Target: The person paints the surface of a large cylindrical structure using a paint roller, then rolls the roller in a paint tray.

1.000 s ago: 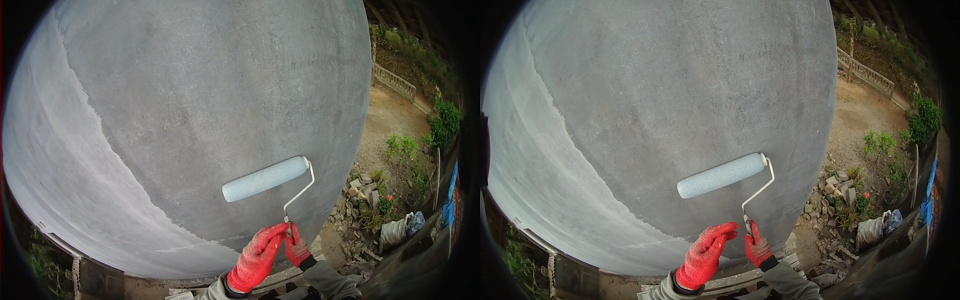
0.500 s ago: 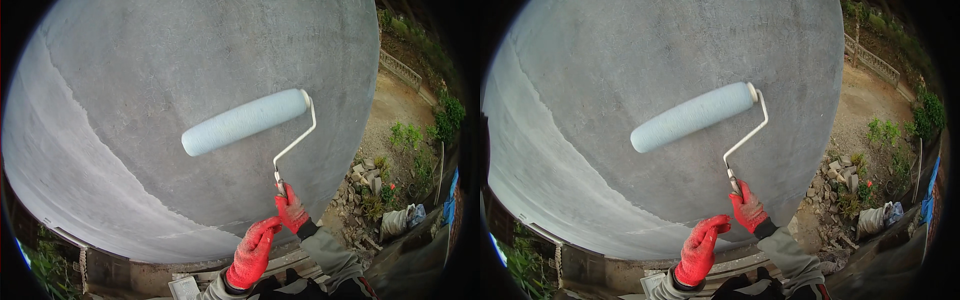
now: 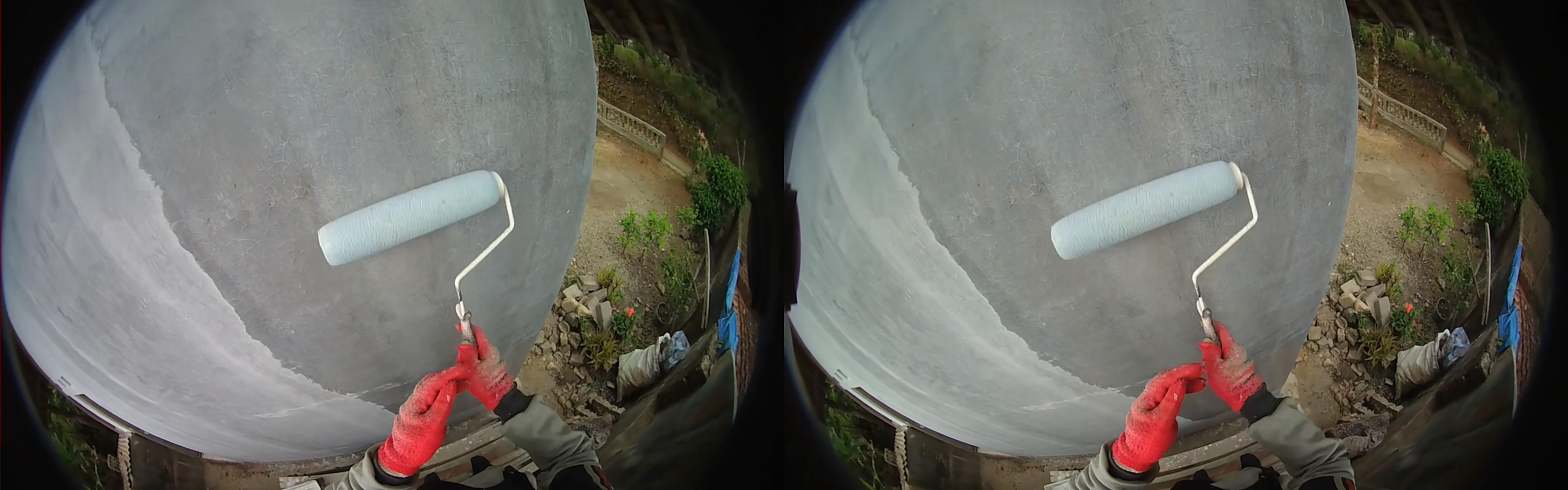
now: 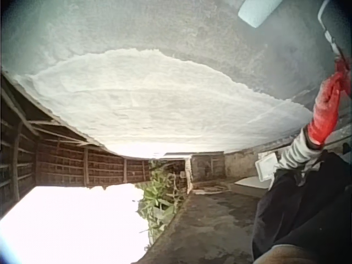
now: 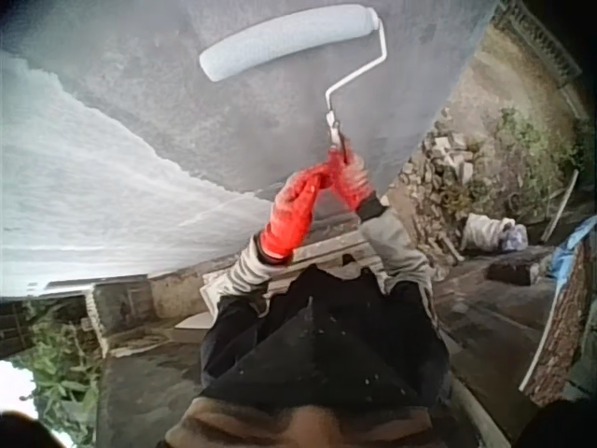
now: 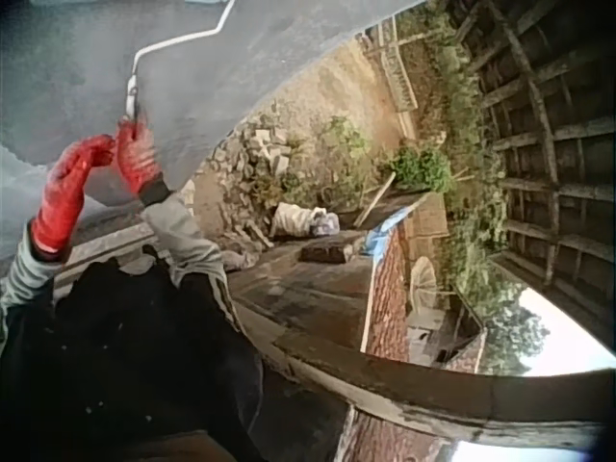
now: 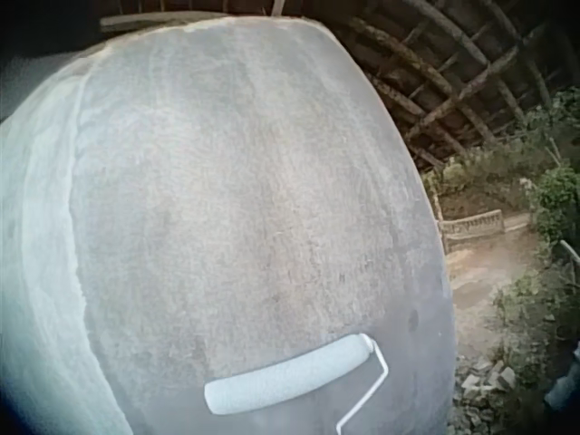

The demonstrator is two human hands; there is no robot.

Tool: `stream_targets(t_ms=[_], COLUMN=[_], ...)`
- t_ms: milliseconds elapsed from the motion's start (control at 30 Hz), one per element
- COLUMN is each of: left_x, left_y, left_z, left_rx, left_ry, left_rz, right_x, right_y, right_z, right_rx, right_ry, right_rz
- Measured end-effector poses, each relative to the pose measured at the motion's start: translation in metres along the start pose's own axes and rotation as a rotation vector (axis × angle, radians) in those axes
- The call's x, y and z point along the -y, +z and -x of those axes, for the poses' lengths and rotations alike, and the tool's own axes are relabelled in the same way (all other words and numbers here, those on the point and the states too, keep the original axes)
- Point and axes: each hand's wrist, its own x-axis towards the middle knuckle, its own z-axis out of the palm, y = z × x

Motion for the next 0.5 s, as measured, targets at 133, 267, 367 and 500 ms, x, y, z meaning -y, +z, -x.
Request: stream_targets(t_ms=[133,267,367,500], left_x=[-0.021,-0.014,-0.009,-0.012], left_y=[-0.012,-0.025,-0.039,-0.055], left_z=[0.005,0.023,0.033,0.034], left_rx=[0.016,-0.095,-0.086,-0.08], left_ry=[0.012,0.2,0.185,0.179], left_rz=[0.046,0.169,0.215,0.235], right_x=[0.08,0.049,-0.023,-0.05], right_y=[-0.001,0.008,0.01,0.013], right_z=[-0.038,-0.016,0.032,0.082], right_rx=[-0.009,-0.025,-0.049,-0.088], right_ry=[-0.015,0.037,0.154,-0.094], right_rz=[-0.166,-0.104,0.033,0.197])
